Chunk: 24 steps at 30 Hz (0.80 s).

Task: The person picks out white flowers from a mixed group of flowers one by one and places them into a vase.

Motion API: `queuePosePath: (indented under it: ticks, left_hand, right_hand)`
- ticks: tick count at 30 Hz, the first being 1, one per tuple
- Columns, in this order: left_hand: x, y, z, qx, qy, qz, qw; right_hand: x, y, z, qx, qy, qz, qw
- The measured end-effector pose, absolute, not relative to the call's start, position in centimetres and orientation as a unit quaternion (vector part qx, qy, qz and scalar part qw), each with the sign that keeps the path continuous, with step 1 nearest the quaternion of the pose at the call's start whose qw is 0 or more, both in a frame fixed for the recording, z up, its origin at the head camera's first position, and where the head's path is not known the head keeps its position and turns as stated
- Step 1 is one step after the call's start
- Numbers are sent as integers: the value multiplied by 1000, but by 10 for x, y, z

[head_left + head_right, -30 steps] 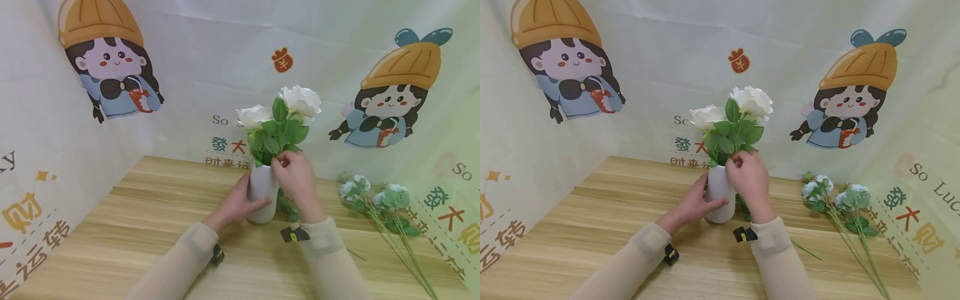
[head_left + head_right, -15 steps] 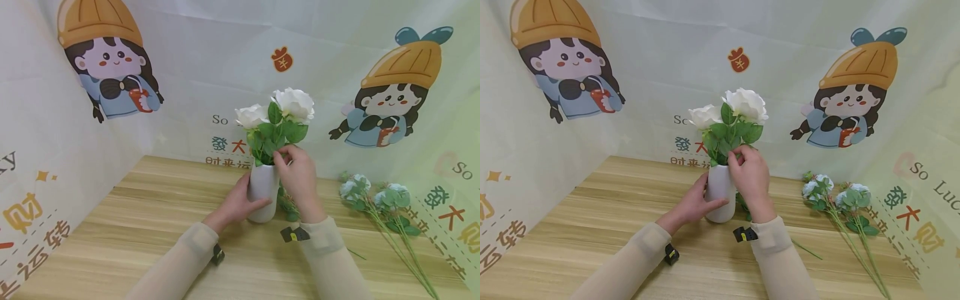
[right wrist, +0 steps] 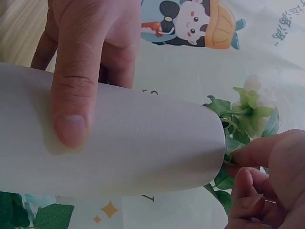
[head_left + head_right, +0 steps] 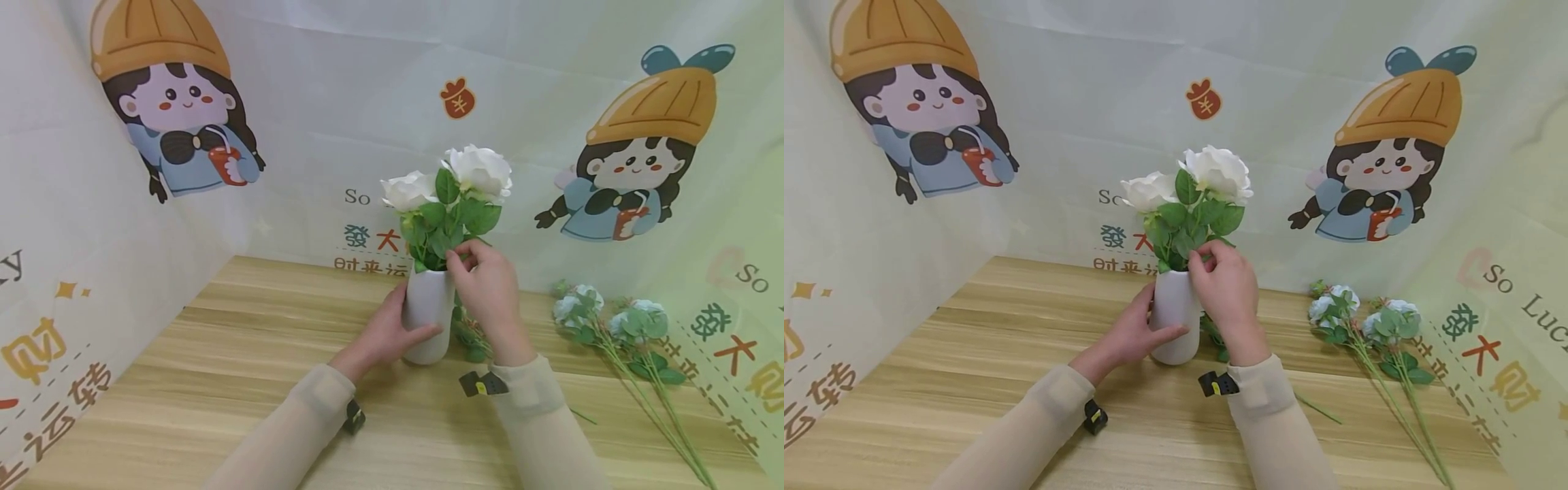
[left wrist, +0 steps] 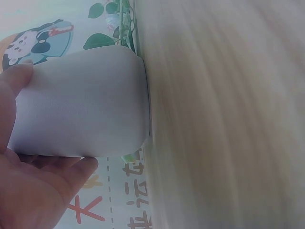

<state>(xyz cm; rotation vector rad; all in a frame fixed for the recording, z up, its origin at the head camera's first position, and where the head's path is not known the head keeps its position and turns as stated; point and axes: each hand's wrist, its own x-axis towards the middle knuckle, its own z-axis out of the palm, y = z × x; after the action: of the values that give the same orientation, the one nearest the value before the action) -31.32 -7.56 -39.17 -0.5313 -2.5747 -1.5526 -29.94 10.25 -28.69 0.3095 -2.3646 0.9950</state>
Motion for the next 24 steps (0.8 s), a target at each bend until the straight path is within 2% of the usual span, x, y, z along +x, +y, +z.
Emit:
queuePosePath:
  ticks: [16,24]
  left_hand:
    - [-314,-77,-395,-172,-839,-515,48]
    - [-311,-80,-405,-167,-838,-518,41]
  right_hand:
    - [-290,110,-282,88,-899,365,228]
    - [-284,120,-291,95,-903,351,230]
